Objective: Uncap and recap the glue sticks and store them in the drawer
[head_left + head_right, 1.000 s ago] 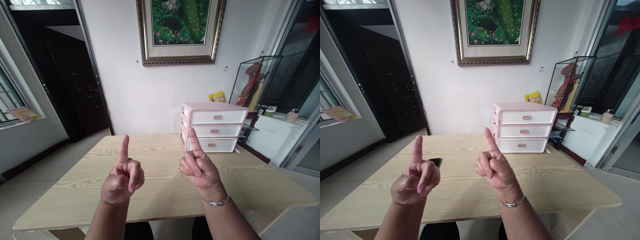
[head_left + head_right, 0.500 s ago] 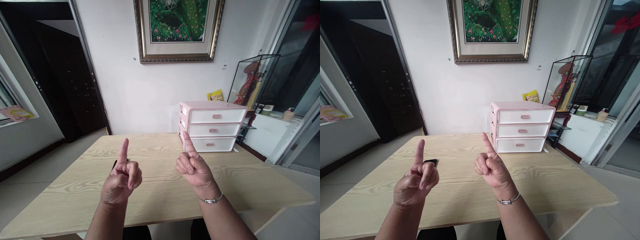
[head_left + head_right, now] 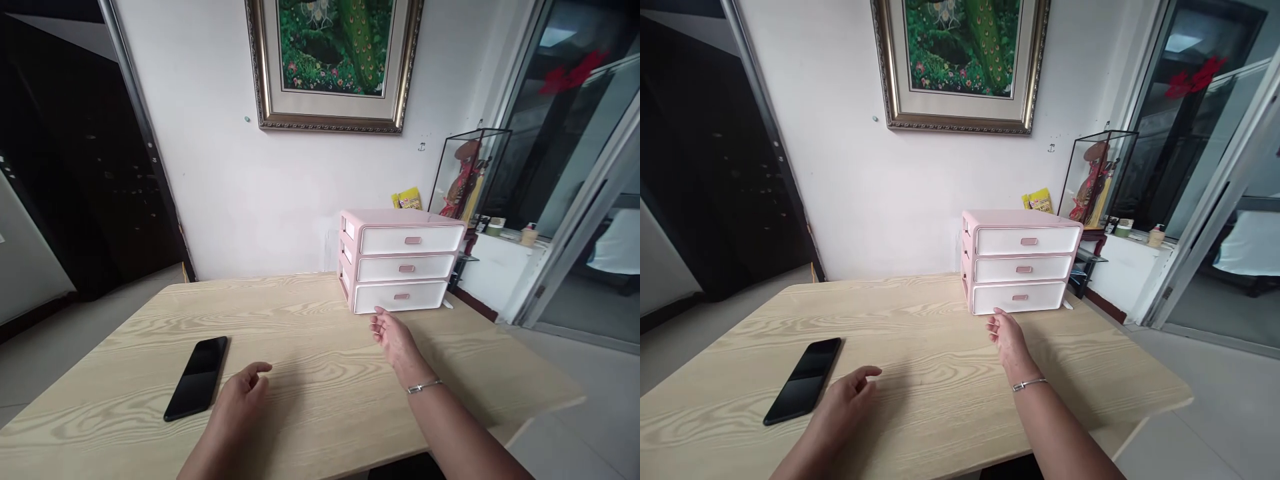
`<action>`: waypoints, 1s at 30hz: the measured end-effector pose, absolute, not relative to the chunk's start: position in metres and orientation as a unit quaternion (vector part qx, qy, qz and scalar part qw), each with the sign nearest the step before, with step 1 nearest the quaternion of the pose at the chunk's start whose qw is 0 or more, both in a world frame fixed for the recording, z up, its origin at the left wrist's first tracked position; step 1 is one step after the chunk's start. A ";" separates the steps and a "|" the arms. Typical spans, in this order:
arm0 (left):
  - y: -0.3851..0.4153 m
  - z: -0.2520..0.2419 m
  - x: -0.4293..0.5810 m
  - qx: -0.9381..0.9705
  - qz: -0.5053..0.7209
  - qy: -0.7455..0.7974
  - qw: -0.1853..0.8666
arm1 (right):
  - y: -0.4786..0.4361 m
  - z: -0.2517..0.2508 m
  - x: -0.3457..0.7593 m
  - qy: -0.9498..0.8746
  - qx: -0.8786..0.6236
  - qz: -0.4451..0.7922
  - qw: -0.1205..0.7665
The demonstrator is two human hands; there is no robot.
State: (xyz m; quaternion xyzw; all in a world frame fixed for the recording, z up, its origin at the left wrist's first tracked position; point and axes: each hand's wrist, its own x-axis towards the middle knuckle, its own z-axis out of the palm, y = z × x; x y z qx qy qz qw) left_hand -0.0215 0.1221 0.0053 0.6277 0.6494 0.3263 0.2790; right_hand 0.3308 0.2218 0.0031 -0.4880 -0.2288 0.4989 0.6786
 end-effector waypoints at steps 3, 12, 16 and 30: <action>0.122 -0.001 -0.012 0.700 0.230 0.648 0.196 | 0.241 -0.009 0.359 -0.177 -0.538 0.460 0.684; 0.120 -0.006 -0.007 0.743 0.161 0.631 0.153 | 0.288 0.000 0.407 -0.095 -0.599 0.447 0.657; 0.122 -0.006 -0.008 0.738 0.156 0.636 0.161 | 0.298 0.010 0.413 -0.092 -0.599 0.448 0.657; 0.124 -0.010 -0.012 0.736 0.175 0.633 0.163 | 0.295 0.020 0.412 -0.113 -0.575 0.454 0.671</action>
